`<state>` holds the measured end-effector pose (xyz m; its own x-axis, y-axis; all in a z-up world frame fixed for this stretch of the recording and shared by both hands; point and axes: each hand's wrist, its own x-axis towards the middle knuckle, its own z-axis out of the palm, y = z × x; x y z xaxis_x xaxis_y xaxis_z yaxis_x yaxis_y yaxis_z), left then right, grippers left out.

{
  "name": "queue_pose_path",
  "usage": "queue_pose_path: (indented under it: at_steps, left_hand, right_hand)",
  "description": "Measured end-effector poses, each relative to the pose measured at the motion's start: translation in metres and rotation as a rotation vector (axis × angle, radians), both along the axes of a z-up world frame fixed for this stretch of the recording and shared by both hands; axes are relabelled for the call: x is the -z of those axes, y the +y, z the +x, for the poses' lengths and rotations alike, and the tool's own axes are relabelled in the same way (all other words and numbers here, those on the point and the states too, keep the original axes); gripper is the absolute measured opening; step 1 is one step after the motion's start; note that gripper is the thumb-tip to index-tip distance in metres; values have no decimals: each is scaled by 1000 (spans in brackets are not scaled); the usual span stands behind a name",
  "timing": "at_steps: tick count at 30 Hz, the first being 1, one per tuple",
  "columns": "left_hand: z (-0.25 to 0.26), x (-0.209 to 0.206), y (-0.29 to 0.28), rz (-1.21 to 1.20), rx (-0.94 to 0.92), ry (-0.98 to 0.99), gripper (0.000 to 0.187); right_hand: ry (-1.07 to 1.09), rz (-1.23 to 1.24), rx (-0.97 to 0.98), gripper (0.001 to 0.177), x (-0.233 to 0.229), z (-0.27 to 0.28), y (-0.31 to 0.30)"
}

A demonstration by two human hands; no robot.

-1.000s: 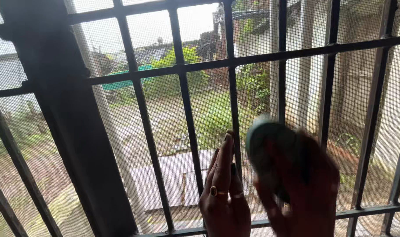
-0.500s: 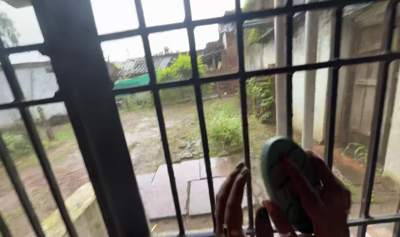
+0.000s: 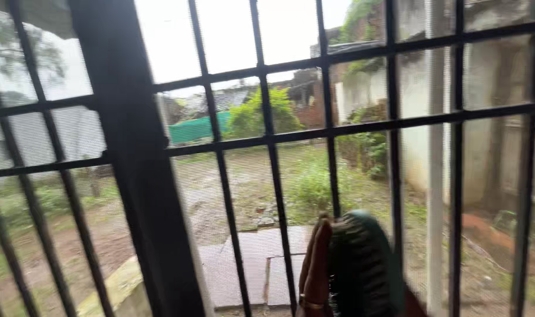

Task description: The person cleans a window grill using a brush, moving the brush vertically and horizontally along the metal bars and the screen behind them.

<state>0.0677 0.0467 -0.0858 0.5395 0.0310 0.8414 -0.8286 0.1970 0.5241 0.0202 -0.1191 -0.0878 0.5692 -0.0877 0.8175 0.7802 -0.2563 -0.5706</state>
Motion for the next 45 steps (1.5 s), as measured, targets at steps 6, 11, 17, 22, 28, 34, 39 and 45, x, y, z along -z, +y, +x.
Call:
queue_pose_path:
  at_steps: [6,11,17,22,28,34,39,45]
  left_hand:
    - [33,13,19,-24,-125,1,71]
    - [1,-12,35,-28,-280,-25,70]
    - [-51,-57,44,1,-507,-95,68]
    - [-75,-90,-2,141,-684,-222,66]
    - [-77,-116,-34,212,-829,-285,65]
    - [-72,-107,-44,232,-881,-279,64]
    - [-91,-94,-47,237,-929,-269,63]
    - [-113,-90,-60,261,-976,-282,63]
  right_hand:
    - [-23,-10,-32,59,-12,7,-8]
    - [-75,-176,61,44,-11,23,-2]
    - [-530,-242,382,47,23,61,-47]
    - [-192,-61,406,61,36,72,-49]
    - [-286,90,-185,62,34,110,-60]
    - [-87,204,-345,73,51,113,-51]
    - [141,228,-410,63,42,90,-52]
    - [100,224,-337,67,2,29,-34]
